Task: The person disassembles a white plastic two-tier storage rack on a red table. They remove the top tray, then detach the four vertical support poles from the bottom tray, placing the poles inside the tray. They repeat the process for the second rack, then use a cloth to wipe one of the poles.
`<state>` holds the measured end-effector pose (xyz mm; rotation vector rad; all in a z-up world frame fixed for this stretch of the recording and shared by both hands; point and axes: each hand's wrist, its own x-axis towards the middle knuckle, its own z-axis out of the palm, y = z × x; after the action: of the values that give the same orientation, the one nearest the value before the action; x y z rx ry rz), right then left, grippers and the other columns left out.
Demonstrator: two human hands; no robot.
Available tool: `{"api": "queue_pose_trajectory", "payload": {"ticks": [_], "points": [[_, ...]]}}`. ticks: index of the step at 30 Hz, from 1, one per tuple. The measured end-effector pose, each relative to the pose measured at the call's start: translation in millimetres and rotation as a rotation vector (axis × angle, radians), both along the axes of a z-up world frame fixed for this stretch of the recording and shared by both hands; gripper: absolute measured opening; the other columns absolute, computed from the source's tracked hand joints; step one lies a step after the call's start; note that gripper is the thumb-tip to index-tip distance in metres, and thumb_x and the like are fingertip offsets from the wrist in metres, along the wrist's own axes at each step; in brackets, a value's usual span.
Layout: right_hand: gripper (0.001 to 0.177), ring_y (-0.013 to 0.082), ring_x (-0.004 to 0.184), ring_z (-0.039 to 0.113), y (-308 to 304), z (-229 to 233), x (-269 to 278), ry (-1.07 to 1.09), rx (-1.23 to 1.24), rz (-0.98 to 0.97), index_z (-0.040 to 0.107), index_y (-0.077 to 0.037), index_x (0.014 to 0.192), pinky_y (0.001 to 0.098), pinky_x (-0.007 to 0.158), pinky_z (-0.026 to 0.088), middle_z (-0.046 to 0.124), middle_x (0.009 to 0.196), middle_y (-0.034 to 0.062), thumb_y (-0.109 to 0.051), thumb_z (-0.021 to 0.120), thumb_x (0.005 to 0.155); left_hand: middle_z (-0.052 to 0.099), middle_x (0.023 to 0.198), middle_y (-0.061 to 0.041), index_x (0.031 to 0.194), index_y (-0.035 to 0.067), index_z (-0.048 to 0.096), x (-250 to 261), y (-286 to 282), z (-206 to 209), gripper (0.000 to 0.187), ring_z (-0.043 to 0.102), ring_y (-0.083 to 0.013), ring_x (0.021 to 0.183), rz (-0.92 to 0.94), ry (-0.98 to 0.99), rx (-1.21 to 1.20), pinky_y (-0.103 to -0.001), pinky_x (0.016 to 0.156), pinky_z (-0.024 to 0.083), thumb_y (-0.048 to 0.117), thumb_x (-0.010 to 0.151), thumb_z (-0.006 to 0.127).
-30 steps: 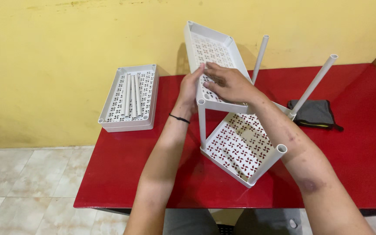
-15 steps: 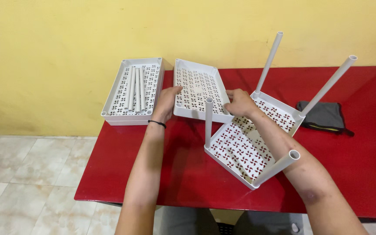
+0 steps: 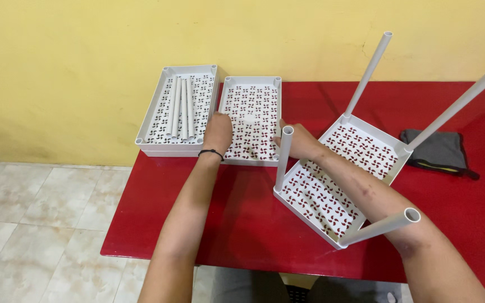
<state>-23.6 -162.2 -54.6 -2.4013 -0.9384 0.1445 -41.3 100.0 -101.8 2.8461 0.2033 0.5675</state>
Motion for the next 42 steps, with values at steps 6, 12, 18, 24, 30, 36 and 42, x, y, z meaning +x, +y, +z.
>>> {"api": "queue_pose_trajectory", "payload": {"ticks": [6,12,18,24,30,36,42], "points": [[0.046,0.042,0.083,0.075,4.5,-5.8,13.6,-0.057,0.047,0.067,0.051,0.007,0.128,0.0457,0.077,0.062,0.074,0.091,0.0276,-0.023,0.065,0.096,0.06,0.131,-0.033,0.099,-0.008,0.075,5.2,-11.6,-15.5,0.018,0.055,-0.044,0.131,0.04,0.128,0.097,-0.042,0.104,0.054,-0.002,0.091,0.06],[0.049,0.0409,0.086,0.075,10.6,-2.8,20.1,0.021,0.054,0.047,0.049,0.003,0.135,0.0461,0.082,0.061,0.075,0.097,0.026,-0.028,0.063,0.099,0.043,0.149,-0.038,0.114,-0.011,0.071,15.7,-13.9,-26.9,0.031,0.034,-0.0489,0.146,0.063,0.159,0.164,-0.051,0.118,0.035,0.005,0.092,0.057],[0.068,0.0414,0.1,0.071,2.5,16.4,8.3,0.08,0.046,0.086,0.035,-0.004,0.153,0.0468,0.093,0.056,0.072,0.11,0.0261,-0.034,0.061,0.098,0.049,0.142,-0.035,0.13,-0.017,0.06,3.5,-28.8,0.4,0.053,0.04,-0.0443,0.14,0.067,-0.041,0.256,-0.046,0.114,0.038,0.013,0.087,0.058],[0.053,0.0358,0.108,0.071,-61.0,43.3,-15.7,0.001,-0.045,0.002,0.055,-0.004,0.14,0.0435,0.095,0.056,0.072,0.118,0.0229,-0.032,0.066,0.096,0.075,0.129,-0.018,0.134,0.001,0.067,-59.0,-68.3,53.6,0.066,0.071,-0.0272,0.125,-0.517,-0.12,-0.745,-0.038,0.109,0.053,0.054,0.104,0.04],[0.036,0.0295,0.097,0.078,-136.3,61.1,-68.9,-0.006,0.178,-0.219,0.075,-0.003,0.117,0.0401,0.087,0.061,0.079,0.106,0.0162,-0.031,0.063,0.097,0.071,0.127,-0.012,0.139,0.001,0.058,-128.3,-95.7,67.7,0.093,0.072,-0.025,0.114,-1.104,0.082,-0.573,-0.037,0.1,0.057,0.055,0.069,0.085],[0.044,0.0358,0.094,0.074,-183.4,61.4,-99.3,-0.096,-0.417,-0.648,0.075,0.001,0.109,0.0461,0.084,0.06,0.076,0.102,0.0221,-0.041,0.071,0.095,0.077,0.103,-0.006,0.125,0.005,0.065,-148.4,-115.8,47.6,0.069,0.076,-0.0205,0.09,-0.912,0.136,-0.373,-0.032,0.08,0.062,0.041,0.073,0.091],[0.04,0.0381,0.097,0.075,-214.6,17.5,-49.7,0.004,-0.146,-0.627,0.071,0.003,0.121,0.0458,0.089,0.06,0.076,0.105,0.0243,-0.027,0.071,0.095,0.075,0.082,-0.006,0.11,0.006,0.065,-151.1,-134.8,26.8,0.068,0.076,-0.0223,0.075,-0.865,0.0,-0.242,-0.034,0.068,0.061,0.056,0.071,0.09]]}}
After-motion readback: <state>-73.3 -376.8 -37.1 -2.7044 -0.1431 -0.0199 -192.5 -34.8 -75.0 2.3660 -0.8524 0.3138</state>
